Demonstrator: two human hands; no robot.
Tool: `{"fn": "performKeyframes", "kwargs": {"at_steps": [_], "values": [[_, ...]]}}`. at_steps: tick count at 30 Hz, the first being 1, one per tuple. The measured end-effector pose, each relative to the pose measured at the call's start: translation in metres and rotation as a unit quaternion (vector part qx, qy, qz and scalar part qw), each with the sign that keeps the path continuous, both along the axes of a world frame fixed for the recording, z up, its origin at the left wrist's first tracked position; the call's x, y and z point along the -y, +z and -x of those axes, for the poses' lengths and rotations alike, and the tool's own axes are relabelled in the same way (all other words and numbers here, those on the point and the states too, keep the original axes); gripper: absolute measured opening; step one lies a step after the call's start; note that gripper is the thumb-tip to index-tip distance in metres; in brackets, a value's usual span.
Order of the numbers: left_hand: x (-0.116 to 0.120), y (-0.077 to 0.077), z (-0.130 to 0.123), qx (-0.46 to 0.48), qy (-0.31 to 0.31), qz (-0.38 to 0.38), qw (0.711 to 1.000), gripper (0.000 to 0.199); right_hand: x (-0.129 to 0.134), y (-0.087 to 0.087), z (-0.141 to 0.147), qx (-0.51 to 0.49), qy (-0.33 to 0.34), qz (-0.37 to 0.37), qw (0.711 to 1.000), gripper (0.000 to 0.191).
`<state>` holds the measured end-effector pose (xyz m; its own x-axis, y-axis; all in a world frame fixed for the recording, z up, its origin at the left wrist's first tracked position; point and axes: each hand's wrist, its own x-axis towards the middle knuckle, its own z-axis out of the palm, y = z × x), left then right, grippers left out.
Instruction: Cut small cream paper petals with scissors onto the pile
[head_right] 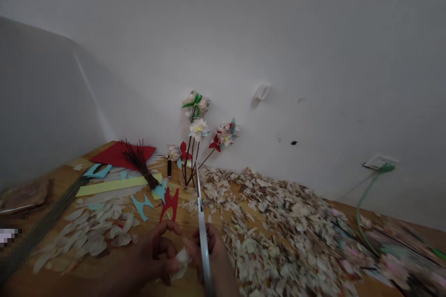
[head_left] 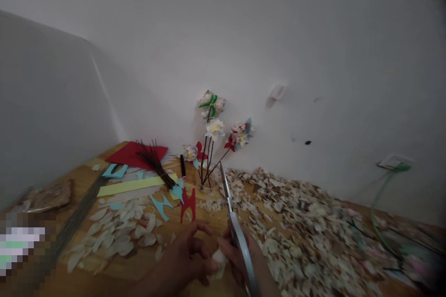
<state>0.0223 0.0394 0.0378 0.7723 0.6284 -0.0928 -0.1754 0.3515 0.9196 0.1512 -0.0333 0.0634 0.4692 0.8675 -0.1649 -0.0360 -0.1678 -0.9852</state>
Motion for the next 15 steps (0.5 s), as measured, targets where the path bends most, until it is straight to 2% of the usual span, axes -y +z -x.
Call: {"fn": "performKeyframes", "kwargs": {"at_steps": [6,11,15], "values": [[0.001,-0.002,-0.001,-0.009,-0.005,-0.012,1.0,0.05,0.0,-0.007,-0.005,-0.027,-0.017,-0.047,0.998,0.055],[-0.003,-0.001,0.0,-0.024,0.01,0.006,1.0,0.056,-0.001,-0.01,-0.003,-0.025,0.002,-0.031,0.999,0.051],[-0.004,0.002,0.001,-0.039,0.021,-0.012,0.999,0.049,-0.003,-0.016,-0.001,-0.044,0.008,-0.045,0.998,0.052]]}}
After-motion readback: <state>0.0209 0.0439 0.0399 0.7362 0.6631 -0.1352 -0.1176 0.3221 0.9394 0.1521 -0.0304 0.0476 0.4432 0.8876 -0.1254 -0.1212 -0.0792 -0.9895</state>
